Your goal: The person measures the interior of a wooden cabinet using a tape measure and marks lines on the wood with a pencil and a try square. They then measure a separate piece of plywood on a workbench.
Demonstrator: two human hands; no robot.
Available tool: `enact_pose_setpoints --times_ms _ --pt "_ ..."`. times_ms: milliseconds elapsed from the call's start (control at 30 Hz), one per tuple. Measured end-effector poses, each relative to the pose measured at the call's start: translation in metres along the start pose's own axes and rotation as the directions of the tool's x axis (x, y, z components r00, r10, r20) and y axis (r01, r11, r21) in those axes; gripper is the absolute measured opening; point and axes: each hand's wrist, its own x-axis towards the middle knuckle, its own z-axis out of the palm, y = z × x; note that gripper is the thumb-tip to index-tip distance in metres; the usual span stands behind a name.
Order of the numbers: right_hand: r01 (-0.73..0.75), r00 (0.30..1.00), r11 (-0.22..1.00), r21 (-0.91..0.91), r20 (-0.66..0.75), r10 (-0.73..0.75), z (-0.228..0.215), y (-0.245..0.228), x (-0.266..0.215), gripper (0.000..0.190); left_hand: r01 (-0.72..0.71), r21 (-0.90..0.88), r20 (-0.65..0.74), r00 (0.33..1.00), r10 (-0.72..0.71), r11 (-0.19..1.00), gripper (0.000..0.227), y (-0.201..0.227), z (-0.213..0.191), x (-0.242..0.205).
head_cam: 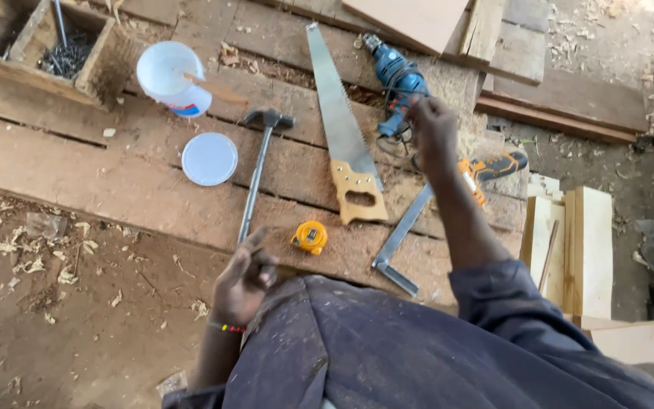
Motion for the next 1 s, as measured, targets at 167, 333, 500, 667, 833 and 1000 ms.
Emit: enact_pose_setpoints --times_ms 167,333,500,667,833,1000 --pt "-0.043 0.992 0.999 0.012 -0.115 0.044 -0.044 0.043 0.182 0.018 -0.148 -0.066 -0.247 0.961 0.127 0.987 0.065 -0.007 0.014 0.001" --pt "-0.446 0.873 0.894 0.042 -0.202 0.445 -0.046 0.101 0.277 0.030 -0.169 -0.068 -0.448 0.886 0.121 0.983 0.064 -0.016 0.031 -0.024" --pt "-0.372 0.765 0.766 0.524 -0.294 0.573 -0.020 0.126 0.347 0.030 -0.246 -0.010 -0.514 0.833 0.206 0.969 0.065 -0.024 0.034 -0.028" --pt "-0.318 0.871 0.701 0.638 -0.096 0.482 -0.006 0.104 0.412 0.041 -0.314 0.025 -0.572 0.774 0.271 0.949 0.055 -0.027 0.038 -0.044" --pt "-0.385 0.911 0.847 0.366 0.005 0.412 0.008 -0.045 0.346 0.017 -0.287 0.047 -0.600 0.757 0.257 0.957 0.056 -0.027 0.037 -0.046" --pt "-0.213 0.977 0.961 0.179 0.019 0.213 0.013 -0.085 0.314 0.023 -0.333 0.024 -0.629 0.728 0.273 0.943 0.061 -0.032 0.020 -0.061"
